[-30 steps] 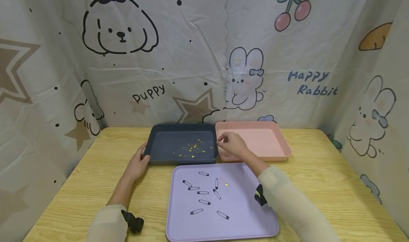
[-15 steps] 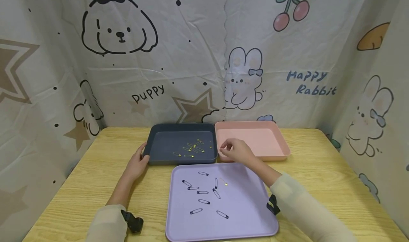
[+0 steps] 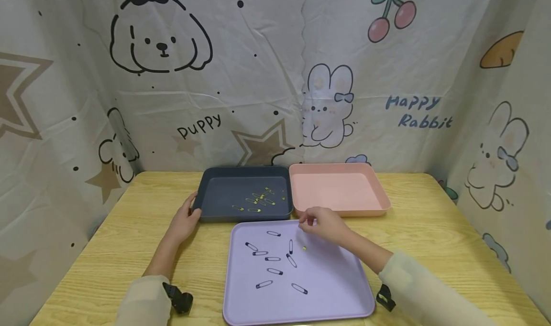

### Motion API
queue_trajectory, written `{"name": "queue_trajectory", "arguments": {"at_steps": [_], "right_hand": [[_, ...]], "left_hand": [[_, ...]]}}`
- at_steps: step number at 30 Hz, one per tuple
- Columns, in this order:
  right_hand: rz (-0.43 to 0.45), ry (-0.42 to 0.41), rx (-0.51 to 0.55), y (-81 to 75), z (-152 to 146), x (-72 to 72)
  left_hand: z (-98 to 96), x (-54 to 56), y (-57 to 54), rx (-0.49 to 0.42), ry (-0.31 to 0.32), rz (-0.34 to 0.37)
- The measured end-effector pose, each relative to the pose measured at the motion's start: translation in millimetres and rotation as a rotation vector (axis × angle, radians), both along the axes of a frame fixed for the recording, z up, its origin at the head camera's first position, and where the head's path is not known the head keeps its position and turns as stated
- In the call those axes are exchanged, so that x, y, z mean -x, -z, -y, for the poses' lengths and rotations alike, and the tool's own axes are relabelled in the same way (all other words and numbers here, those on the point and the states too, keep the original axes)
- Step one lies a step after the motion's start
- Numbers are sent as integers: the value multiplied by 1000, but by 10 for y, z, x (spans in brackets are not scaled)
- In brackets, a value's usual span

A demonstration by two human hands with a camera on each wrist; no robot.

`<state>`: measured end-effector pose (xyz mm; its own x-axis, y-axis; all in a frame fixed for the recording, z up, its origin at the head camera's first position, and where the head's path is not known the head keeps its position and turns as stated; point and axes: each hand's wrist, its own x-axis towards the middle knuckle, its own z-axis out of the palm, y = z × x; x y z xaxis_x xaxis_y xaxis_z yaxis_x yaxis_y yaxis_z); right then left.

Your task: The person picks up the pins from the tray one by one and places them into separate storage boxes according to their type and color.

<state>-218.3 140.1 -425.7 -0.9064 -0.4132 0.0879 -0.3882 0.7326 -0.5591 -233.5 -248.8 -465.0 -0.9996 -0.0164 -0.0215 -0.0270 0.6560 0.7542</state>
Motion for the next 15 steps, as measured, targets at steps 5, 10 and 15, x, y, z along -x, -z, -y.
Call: {"name": "queue_trajectory", "arguments": {"at_steps": [5,10,15], "right_hand": [[5,-53,-50,96,-41,-100],[21,-109,-93,183,-80,-188],[-44,-167,-150,206,-83,-238]], "left_hand": [[-9,-9,-15,0,1,-7],[-24,-33,-41,-12,4,-1],[-29,-38,-51,-9,3,9]]}}
